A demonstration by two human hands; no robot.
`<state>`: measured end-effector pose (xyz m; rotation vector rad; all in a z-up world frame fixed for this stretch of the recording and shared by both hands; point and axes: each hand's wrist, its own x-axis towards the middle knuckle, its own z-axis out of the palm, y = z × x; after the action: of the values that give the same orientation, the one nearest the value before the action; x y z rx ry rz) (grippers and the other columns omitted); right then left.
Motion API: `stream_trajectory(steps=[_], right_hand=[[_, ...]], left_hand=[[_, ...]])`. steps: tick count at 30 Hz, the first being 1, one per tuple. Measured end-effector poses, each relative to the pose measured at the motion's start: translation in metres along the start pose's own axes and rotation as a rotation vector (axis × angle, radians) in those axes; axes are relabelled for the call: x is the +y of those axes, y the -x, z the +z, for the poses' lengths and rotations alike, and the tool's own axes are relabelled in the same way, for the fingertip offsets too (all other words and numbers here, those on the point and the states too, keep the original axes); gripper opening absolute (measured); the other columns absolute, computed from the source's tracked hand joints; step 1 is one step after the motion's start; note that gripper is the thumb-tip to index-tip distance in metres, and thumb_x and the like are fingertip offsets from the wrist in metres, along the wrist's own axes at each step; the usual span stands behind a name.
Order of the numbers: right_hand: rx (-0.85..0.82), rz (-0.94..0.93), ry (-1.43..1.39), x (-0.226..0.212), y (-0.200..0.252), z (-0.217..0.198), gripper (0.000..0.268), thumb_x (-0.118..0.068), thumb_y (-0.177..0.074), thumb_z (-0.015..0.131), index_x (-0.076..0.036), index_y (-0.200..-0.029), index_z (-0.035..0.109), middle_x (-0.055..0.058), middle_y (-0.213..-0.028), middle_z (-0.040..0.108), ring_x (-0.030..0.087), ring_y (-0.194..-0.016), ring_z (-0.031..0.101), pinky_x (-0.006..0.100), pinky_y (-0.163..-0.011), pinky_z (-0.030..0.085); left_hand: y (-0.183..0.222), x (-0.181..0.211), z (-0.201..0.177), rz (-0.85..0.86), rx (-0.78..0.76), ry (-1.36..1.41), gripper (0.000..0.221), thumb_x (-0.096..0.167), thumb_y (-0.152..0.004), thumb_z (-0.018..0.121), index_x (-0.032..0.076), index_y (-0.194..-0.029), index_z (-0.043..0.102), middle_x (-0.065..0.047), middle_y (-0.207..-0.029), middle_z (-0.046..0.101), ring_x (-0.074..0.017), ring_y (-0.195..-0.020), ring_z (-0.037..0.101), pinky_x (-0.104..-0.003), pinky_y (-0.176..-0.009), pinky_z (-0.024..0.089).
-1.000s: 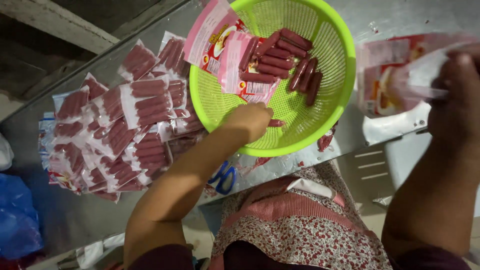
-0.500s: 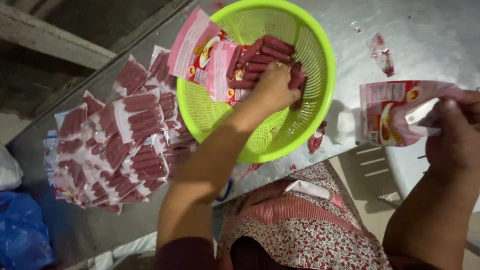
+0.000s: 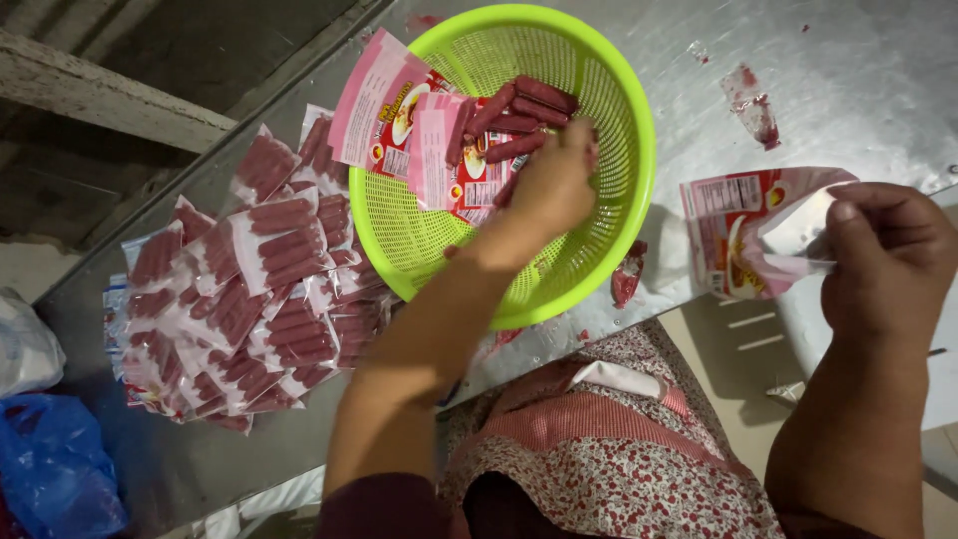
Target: Packaging small sausages into plastic bags and organizing them in a basket
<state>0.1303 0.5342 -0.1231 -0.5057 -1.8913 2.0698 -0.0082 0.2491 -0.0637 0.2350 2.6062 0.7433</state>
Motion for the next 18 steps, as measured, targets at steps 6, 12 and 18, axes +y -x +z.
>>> stream_trajectory(steps=[6,12,18], right_hand=[[-0.049,0.006,0.017,-0.004,0.007,-0.006,0.010,-0.010,-0.114,0.065,-0.016,-0.122,0.067,-0.001,-0.095,0.062,0.004,-0.066,0.048,0.014,-0.065,0.042],[-0.007,0.053,0.184,0.014,-0.001,-0.018,0.022,-0.026,-0.116,0.054,-0.017,-0.134,0.064,-0.001,-0.099,0.059,0.006,-0.073,0.053,0.020,-0.073,0.043],[-0.308,-0.483,0.503,0.022,-0.045,-0.042,0.055,-0.021,-0.123,0.027,0.020,-0.159,0.036,0.007,-0.075,0.031,0.019,-0.068,0.034,0.030,-0.068,0.032]], left_hand=[[0.049,0.008,-0.099,-0.117,-0.045,0.595,0.079,-0.015,-0.086,0.063,0.009,-0.154,0.030,-0.009,-0.141,0.063,-0.0211,-0.133,0.064,-0.019,-0.086,0.066],[0.087,-0.035,-0.107,-0.188,-0.277,0.053,0.084,-0.013,-0.084,0.060,0.022,-0.157,0.037,-0.014,-0.138,0.059,-0.0279,-0.118,0.065,-0.033,-0.090,0.058],[0.096,-0.050,-0.076,-0.056,-0.395,-0.305,0.045,0.019,-0.108,0.041,0.022,-0.153,0.045,-0.011,-0.127,0.063,-0.0286,-0.118,0.052,-0.045,-0.098,0.044]])
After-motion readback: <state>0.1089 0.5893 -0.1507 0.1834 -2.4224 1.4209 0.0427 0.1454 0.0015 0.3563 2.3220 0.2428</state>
